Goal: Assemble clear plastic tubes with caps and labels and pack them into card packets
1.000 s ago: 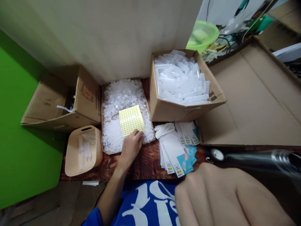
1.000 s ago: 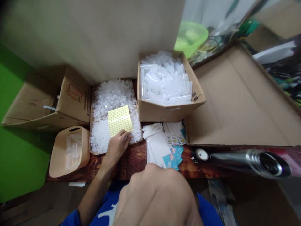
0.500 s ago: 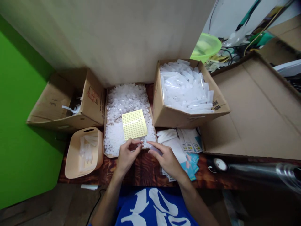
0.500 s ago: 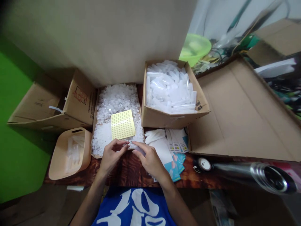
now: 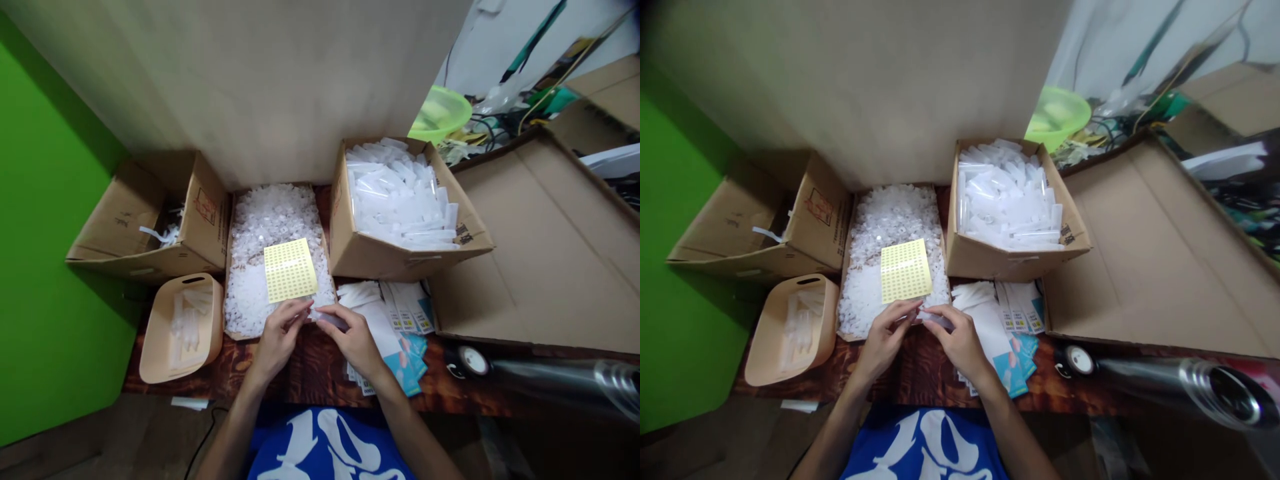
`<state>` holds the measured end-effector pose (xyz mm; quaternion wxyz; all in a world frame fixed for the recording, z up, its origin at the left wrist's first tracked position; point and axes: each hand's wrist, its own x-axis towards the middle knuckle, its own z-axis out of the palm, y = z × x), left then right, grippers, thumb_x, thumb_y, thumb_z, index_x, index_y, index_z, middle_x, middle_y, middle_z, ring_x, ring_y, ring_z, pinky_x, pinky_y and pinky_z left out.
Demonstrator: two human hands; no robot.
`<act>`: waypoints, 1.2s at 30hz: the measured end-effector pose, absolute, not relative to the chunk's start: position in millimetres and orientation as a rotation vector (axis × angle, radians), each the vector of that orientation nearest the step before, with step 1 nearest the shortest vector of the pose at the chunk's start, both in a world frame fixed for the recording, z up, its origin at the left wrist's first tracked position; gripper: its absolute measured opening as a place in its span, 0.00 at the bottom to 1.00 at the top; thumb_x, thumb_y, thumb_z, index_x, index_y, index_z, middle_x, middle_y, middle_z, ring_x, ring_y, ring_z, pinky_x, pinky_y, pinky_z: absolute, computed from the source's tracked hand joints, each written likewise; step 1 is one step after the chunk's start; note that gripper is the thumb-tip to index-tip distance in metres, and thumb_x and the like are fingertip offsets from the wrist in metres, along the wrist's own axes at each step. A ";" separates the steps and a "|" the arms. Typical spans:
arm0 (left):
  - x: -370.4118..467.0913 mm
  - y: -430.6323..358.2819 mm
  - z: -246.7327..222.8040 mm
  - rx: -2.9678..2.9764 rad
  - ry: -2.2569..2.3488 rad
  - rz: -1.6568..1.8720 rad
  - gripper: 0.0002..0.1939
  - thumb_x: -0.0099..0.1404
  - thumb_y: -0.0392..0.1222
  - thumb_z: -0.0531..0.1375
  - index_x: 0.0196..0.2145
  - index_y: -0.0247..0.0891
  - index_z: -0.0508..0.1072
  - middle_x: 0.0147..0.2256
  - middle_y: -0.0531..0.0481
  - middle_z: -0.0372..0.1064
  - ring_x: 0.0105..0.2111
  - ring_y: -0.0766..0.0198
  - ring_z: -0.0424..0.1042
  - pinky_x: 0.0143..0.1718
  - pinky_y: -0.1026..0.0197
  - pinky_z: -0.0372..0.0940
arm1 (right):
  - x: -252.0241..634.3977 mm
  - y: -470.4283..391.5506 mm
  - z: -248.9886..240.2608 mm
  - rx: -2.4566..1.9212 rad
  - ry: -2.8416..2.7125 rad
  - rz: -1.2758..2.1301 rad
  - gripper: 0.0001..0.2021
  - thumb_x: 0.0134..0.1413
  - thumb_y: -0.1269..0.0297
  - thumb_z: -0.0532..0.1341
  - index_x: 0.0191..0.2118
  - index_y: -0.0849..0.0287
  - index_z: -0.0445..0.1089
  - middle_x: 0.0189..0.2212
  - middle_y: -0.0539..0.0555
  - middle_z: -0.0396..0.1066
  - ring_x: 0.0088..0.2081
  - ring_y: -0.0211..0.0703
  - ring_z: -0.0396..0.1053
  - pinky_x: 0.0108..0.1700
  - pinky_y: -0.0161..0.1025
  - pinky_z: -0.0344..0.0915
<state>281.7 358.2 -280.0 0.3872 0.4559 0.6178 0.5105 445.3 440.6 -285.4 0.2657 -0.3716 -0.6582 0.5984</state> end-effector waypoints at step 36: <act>251.4 381.8 -257.9 1.333 1.560 1.253 0.07 0.64 0.42 0.67 0.30 0.37 0.82 0.30 0.47 0.80 0.31 0.61 0.78 0.34 0.64 0.70 | 435.9 440.5 -282.3 -0.793 -1.882 1.276 0.03 0.61 0.69 0.63 0.40 0.56 0.74 0.34 0.53 0.74 0.37 0.45 0.73 0.39 0.38 0.67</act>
